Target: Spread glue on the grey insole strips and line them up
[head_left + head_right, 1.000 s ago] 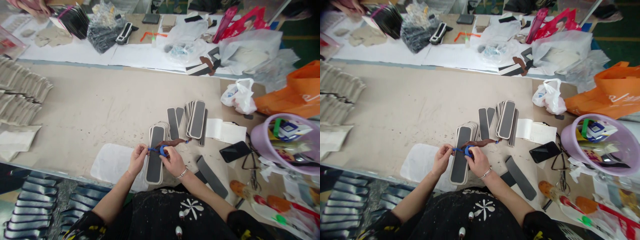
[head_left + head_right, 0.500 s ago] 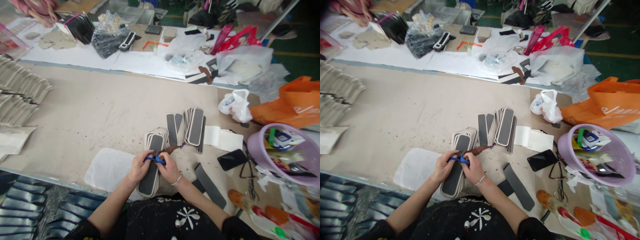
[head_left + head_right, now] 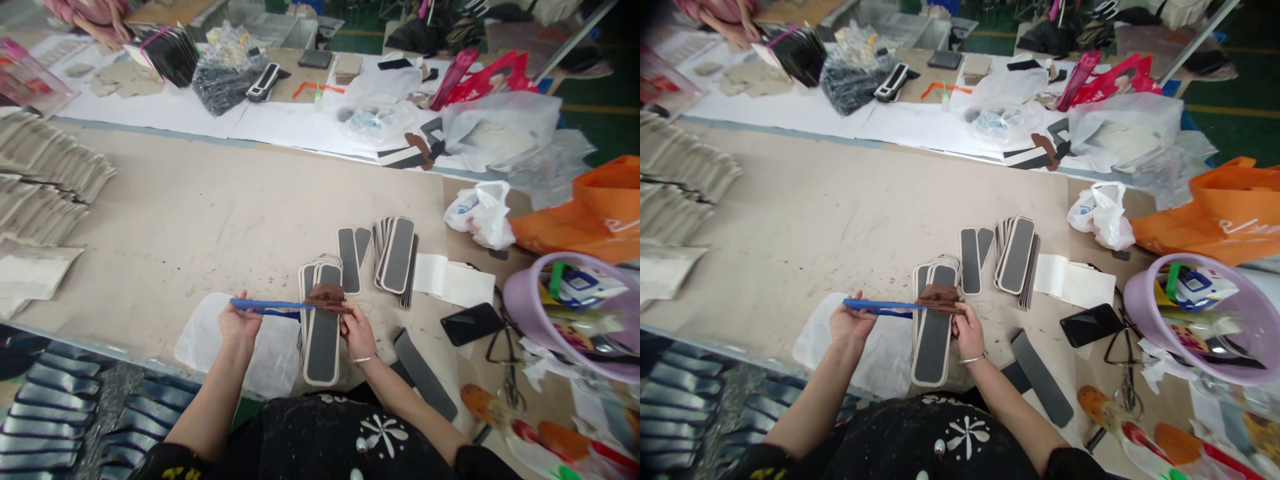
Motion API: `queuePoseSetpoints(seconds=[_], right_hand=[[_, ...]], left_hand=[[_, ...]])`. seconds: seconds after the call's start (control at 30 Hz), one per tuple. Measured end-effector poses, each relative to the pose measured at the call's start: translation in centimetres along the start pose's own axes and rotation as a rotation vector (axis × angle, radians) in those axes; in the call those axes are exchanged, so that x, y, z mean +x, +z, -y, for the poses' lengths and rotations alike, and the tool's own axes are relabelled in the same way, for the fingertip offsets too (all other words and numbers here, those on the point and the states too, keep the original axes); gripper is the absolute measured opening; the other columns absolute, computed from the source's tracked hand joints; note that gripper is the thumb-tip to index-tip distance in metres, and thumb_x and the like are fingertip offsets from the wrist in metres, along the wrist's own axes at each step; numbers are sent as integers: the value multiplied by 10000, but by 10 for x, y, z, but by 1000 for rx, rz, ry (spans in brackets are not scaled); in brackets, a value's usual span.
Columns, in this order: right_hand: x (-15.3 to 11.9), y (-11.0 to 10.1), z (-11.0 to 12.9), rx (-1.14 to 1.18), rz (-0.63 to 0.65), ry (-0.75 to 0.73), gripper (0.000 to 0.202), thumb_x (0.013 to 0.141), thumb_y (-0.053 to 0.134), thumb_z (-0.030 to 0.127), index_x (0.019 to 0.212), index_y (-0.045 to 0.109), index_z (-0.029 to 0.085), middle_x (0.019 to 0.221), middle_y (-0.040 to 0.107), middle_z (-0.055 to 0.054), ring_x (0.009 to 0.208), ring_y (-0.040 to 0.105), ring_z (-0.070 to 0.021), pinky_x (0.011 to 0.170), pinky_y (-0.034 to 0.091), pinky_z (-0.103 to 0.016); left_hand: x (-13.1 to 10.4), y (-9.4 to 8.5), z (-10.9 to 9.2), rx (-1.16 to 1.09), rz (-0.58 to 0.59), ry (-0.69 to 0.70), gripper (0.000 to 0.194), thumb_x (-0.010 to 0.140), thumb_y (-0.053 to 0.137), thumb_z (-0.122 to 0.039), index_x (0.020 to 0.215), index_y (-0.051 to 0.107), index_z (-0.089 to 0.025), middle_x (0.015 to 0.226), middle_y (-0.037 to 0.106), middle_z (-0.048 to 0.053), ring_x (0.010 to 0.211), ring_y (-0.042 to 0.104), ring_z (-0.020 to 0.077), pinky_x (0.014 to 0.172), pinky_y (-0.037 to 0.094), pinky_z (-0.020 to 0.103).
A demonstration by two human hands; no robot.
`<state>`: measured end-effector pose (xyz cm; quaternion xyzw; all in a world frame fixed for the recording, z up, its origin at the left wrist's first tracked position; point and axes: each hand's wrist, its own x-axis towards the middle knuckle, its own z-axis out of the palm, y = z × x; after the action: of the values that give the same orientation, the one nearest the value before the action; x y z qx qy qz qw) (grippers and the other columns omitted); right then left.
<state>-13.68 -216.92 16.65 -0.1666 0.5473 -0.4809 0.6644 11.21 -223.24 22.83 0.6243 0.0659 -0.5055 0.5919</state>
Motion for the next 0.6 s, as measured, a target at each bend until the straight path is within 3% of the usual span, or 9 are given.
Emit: queuePoseSetpoints(seconds=[0.1,0.2,0.27,0.33,0.4,0.43,0.5,0.53,0.6], right_hand=[[-1,4,4,47,-41,22,250,785,531,440,824,473,200,573,383,85,418,304,-51,415,257,-188],[0,2,7,56,-56,32,294,794,539,462,727,425,199,562,378,85,409,286,-45,405,254,-187],[0,1,8,44,-32,38,282,779,574,456,743,471,196,570,441,70,427,347,-59,411,290,-195],[-2,2,8,6,-6,16,263,748,632,425,842,550,194,671,574,30,539,500,-102,508,424,-227],[-3,6,10,-66,17,-47,346,725,670,381,1006,587,197,927,668,-27,819,619,-167,762,512,-302],[-4,8,11,-106,30,-75,409,720,677,365,1081,580,197,1061,660,-49,965,615,-192,894,489,-345],[-4,13,13,-160,51,-104,502,721,672,361,1174,550,183,1206,613,-81,1116,571,-221,1033,409,-412],[-3,16,13,-168,55,-106,530,716,672,365,1193,539,175,1228,601,-93,1138,562,-231,1053,391,-433],[-1,20,13,-161,51,-101,564,692,688,368,1201,537,178,1239,594,-98,1138,564,-239,1041,407,-446]], left_hand=[[11,-14,-18,-3,-36,75,235,802,357,-318,802,509,-138,561,363,-37,448,373,95,483,396,233],[26,-24,-45,277,-125,374,320,757,430,-357,958,531,-128,667,462,-6,546,471,118,609,484,296],[33,-28,-65,580,-246,548,495,657,547,-260,1126,498,-111,914,567,79,830,586,195,841,490,388],[28,-29,-79,949,-296,673,735,538,604,-131,1255,450,-88,1269,483,186,1224,443,320,1066,326,484],[8,-27,-77,1265,-144,830,844,506,608,-77,1329,423,-94,1490,248,193,1399,159,373,1154,144,513],[-7,-25,-69,1378,-13,922,842,541,598,-85,1361,405,-115,1534,164,161,1421,84,362,1167,105,507],[-38,-17,-40,1347,311,1014,771,671,545,-130,1416,351,-183,1556,137,92,1432,100,305,1183,112,465],[-51,-12,-22,1256,447,960,699,753,502,-169,1429,334,-230,1549,181,60,1427,149,277,1183,133,449],[-66,-1,15,1129,617,670,685,838,484,-277,1470,220,-271,1542,207,55,1410,219,262,1165,204,447]])
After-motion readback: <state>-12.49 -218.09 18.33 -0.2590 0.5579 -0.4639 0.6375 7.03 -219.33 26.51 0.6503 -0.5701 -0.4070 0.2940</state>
